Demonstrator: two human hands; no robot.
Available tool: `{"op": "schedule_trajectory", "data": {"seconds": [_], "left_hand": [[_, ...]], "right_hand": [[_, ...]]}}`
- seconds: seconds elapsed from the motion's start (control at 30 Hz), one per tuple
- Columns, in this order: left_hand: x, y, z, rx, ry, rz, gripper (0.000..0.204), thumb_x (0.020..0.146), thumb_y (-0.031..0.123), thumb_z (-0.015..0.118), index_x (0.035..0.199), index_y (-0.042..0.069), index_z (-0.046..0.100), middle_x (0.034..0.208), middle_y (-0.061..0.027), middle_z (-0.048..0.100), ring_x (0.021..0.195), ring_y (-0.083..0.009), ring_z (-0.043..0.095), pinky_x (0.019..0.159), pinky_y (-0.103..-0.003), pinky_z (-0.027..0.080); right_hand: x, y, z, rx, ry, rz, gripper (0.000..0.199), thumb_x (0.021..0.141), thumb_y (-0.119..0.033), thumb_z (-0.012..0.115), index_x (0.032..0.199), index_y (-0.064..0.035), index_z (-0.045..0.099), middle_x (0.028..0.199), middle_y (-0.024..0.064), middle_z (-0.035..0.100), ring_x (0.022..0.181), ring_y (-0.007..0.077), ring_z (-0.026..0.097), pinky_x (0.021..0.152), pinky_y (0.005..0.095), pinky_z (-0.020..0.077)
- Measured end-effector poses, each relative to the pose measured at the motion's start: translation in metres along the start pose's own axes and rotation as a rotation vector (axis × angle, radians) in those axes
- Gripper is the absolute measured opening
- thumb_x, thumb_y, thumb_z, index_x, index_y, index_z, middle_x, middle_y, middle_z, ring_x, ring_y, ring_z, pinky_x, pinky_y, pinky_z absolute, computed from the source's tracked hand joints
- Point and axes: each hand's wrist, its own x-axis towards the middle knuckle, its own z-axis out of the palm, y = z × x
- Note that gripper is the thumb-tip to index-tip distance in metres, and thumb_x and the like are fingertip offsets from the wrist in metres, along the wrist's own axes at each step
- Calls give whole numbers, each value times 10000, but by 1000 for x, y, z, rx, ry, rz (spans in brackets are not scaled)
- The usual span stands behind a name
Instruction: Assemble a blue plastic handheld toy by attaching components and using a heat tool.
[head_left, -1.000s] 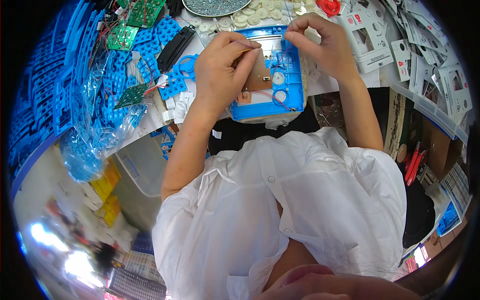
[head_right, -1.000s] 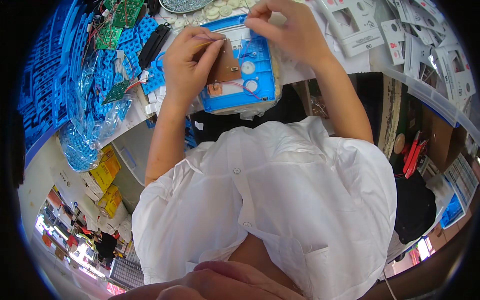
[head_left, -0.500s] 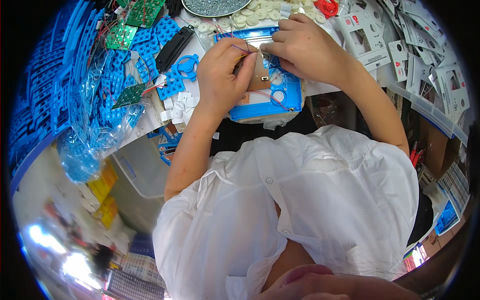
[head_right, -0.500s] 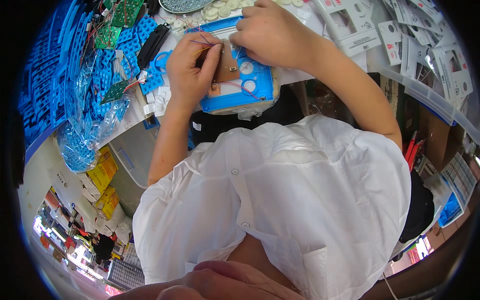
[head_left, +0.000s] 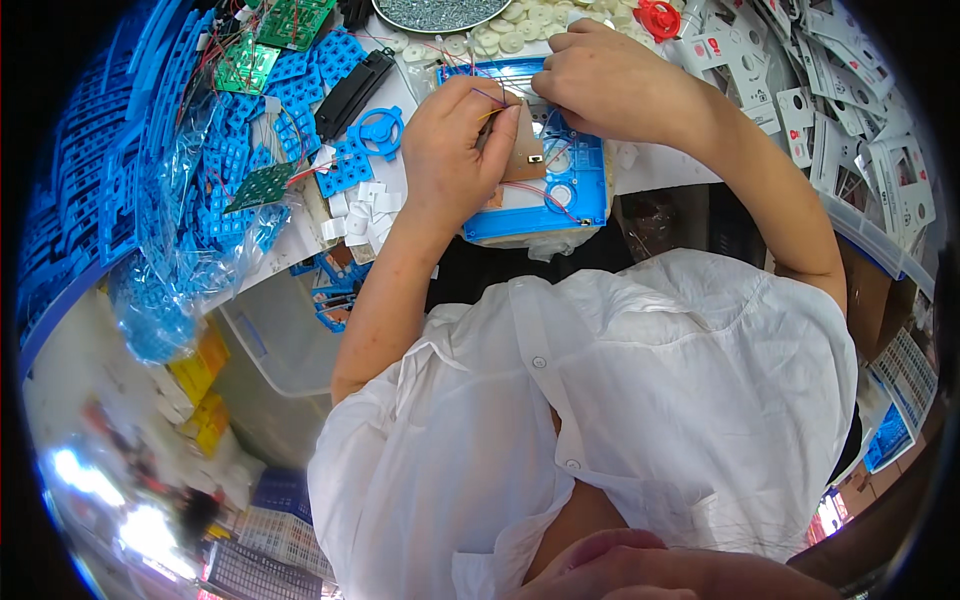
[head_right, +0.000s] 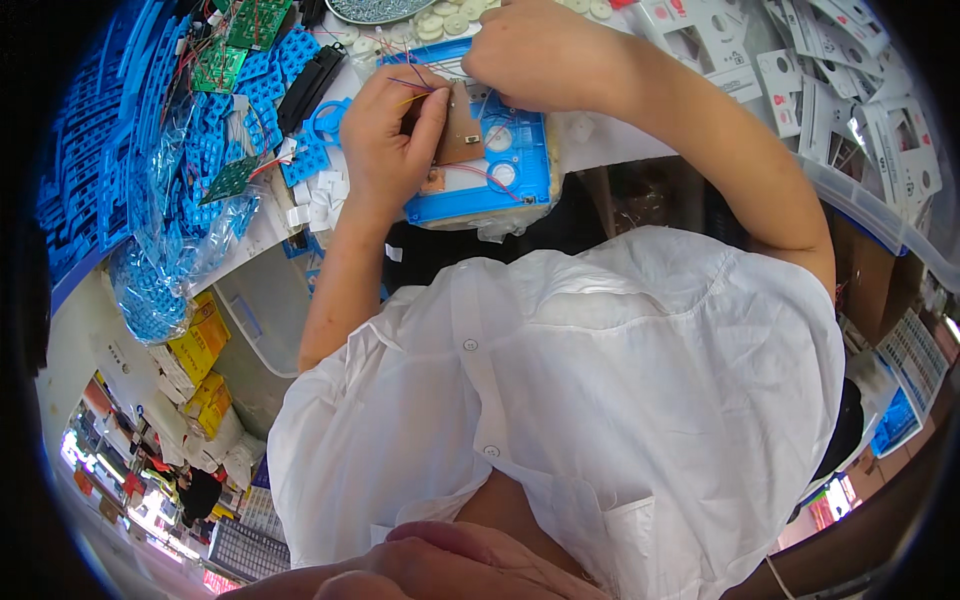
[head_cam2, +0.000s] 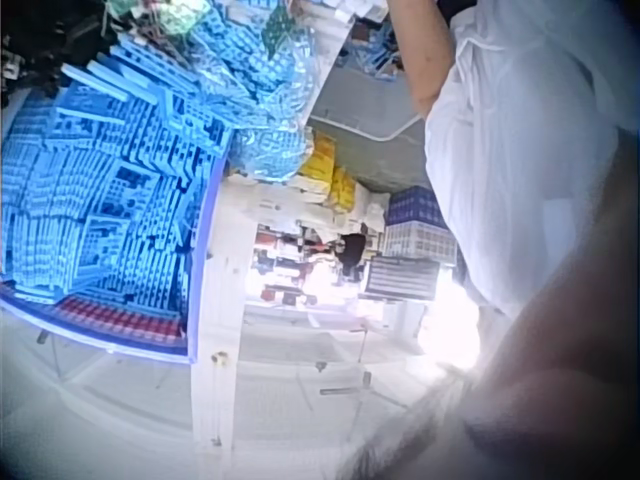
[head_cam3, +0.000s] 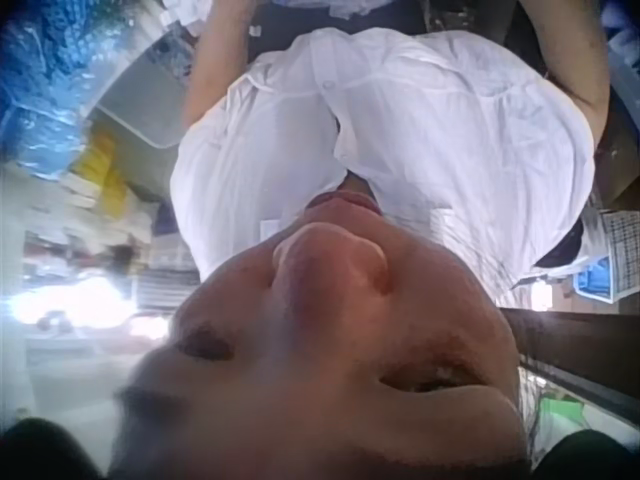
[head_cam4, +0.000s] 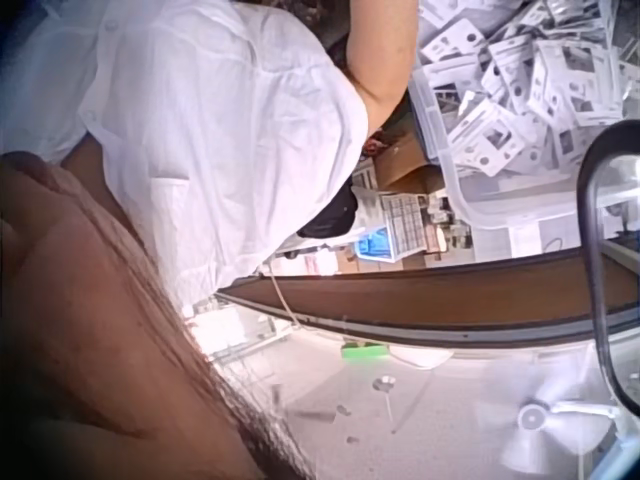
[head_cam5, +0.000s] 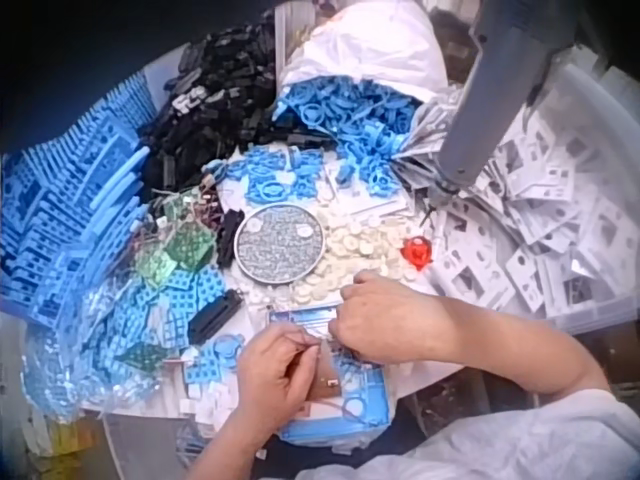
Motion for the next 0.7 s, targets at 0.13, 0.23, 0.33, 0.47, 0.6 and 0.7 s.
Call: {"op": "schedule_trajectory", "data": {"seconds": [0.13, 0.23, 0.33, 0.47, 0.6, 0.7], "left_hand": [[1, 2, 0, -8, -4, -23, 70, 822, 46, 751, 836, 32, 684, 871, -75, 678, 753, -267, 670, 647, -346, 524], [2, 3, 0, -1, -8, -31, 66, 826, 51, 744, 836, 35, 681, 864, -77, 671, 755, -271, 664, 654, -353, 521], [0, 2, 1, 18, -11, -30, 67, 830, 59, 737, 840, 39, 674, 860, -79, 663, 760, -279, 657, 661, -366, 518], [-7, 2, 4, 86, 11, -60, 88, 831, 69, 731, 855, 39, 652, 865, -90, 649, 770, -293, 650, 662, -386, 515], [-3, 6, 8, 116, 0, -46, 105, 828, 75, 728, 867, 38, 638, 874, -101, 640, 776, -304, 643, 661, -396, 515], [-6, 8, 6, 132, -1, -48, 96, 826, 69, 725, 860, 38, 641, 880, -98, 646, 774, -304, 643, 664, -393, 517]], "right_hand": [[0, 4, -2, 55, 7, -3, 114, 772, -141, 726, 848, -59, 707, 811, 75, 691, 934, 267, 646, 915, 387, 483], [4, 9, 0, 43, -84, -25, 114, 785, -132, 720, 864, -52, 701, 829, 91, 671, 933, 282, 645, 899, 398, 489], [-2, 11, -6, 215, -27, 113, 105, 801, -116, 707, 875, -47, 681, 846, 96, 639, 917, 293, 634, 879, 398, 495], [-18, 4, -15, 285, 94, -44, 153, 792, -170, 734, 883, -63, 674, 860, 82, 627, 894, 294, 611, 880, 427, 486], [-66, -57, -2, 134, 46, -54, 291, 722, -301, 774, 869, -70, 675, 874, 56, 671, 918, 261, 620, 961, 474, 451], [-92, -70, -18, 547, -130, -243, 300, 717, -277, 784, 912, -68, 691, 870, 50, 671, 904, 249, 623, 946, 408, 488]]}}
